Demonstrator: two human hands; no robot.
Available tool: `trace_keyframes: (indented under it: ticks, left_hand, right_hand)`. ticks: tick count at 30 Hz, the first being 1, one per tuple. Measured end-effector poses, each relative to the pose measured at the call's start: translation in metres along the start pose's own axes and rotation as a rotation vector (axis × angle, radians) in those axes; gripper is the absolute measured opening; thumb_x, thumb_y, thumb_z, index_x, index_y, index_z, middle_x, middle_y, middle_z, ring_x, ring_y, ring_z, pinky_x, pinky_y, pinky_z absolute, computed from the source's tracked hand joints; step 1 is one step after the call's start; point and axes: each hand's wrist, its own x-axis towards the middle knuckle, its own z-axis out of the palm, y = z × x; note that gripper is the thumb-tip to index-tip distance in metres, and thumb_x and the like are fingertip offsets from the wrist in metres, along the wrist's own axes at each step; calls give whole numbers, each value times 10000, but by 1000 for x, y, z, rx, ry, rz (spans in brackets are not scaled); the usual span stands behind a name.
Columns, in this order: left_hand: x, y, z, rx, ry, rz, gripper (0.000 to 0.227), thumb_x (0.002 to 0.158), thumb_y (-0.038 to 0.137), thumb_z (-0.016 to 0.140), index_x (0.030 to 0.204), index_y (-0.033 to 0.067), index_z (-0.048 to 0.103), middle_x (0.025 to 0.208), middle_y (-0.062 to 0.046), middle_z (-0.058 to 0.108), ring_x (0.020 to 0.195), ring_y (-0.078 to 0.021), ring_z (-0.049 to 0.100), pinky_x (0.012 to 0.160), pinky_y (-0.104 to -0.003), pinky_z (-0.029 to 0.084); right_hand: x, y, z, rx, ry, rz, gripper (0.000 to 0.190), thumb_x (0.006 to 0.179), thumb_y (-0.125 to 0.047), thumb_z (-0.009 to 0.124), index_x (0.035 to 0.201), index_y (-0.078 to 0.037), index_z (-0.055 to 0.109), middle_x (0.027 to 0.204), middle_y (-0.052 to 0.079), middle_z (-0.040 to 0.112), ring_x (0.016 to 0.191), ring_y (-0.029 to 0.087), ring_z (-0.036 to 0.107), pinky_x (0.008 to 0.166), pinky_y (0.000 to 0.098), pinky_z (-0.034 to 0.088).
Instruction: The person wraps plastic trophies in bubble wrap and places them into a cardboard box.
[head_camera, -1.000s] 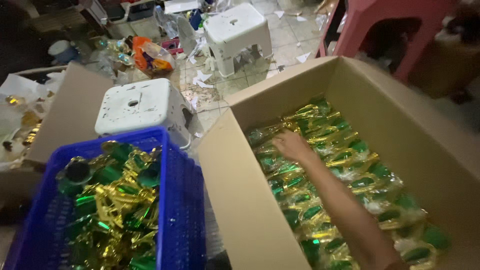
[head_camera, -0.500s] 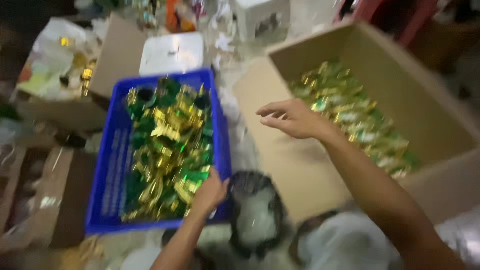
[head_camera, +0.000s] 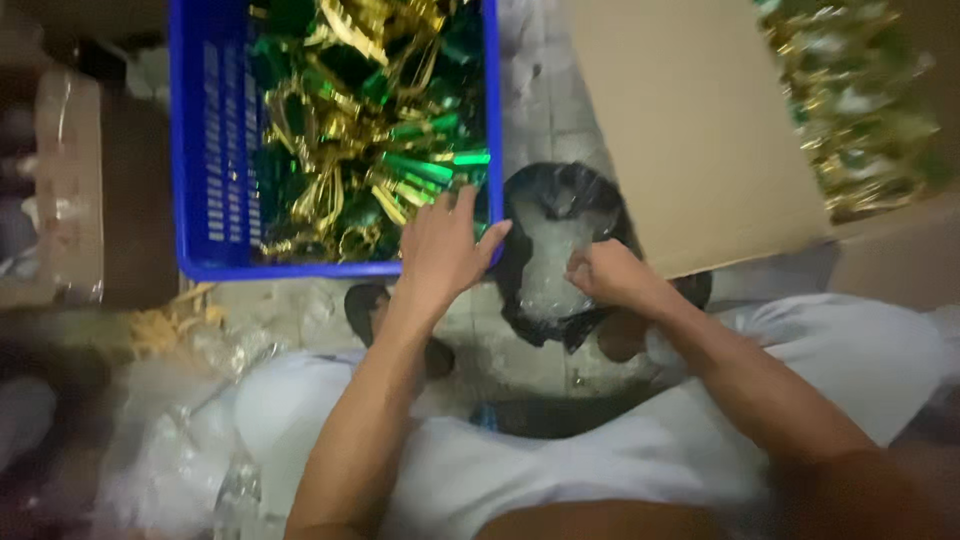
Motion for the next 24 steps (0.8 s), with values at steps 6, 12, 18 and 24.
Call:
trace_keyframes:
  ticks: [6,12,18,24]
  left_hand:
    - [-23,-12,-8,33,23,34,676,1039,617,631,1536,165,547,1323,-221,702,1272,-514,681,1055,-684,496]
    - [-17,-12,-22,12,-52,64,646,1047,554,664,1534,142,558,1305,-244,697,1278,-519,682,1063,-703,489]
    - [-10,-16,-12,-4,-59,119,607,1068,491,659,1542,127,554,1291,-254,709,1238,-523,708,1030,-674,526]
    - [-6,-6,-36,-118,-7,156,510,1104,408,647,1504,94,606,1243,-273,724,1205,-496,729,998,-618,558]
  right_hand:
    - [39,-3,56,-207,-19,-90,362,985,-244,762,1325,-121,785,1153,183,822,1070,385,816,907,533,654]
    - [11,-22,58,-525,57,-222,464,1044,-133,635,1506,-160,673,1189,167,797,1053,311,818,888,466,641]
    - [52,-21,66,-562,84,-250,214,1019,-147,637,1135,-117,814,936,140,784,872,323,774,806,483,589]
    - [27,-53,-54,-87,-53,-49,329,1048,-329,677,1006,-42,832,808,163,771,804,349,770,770,457,590]
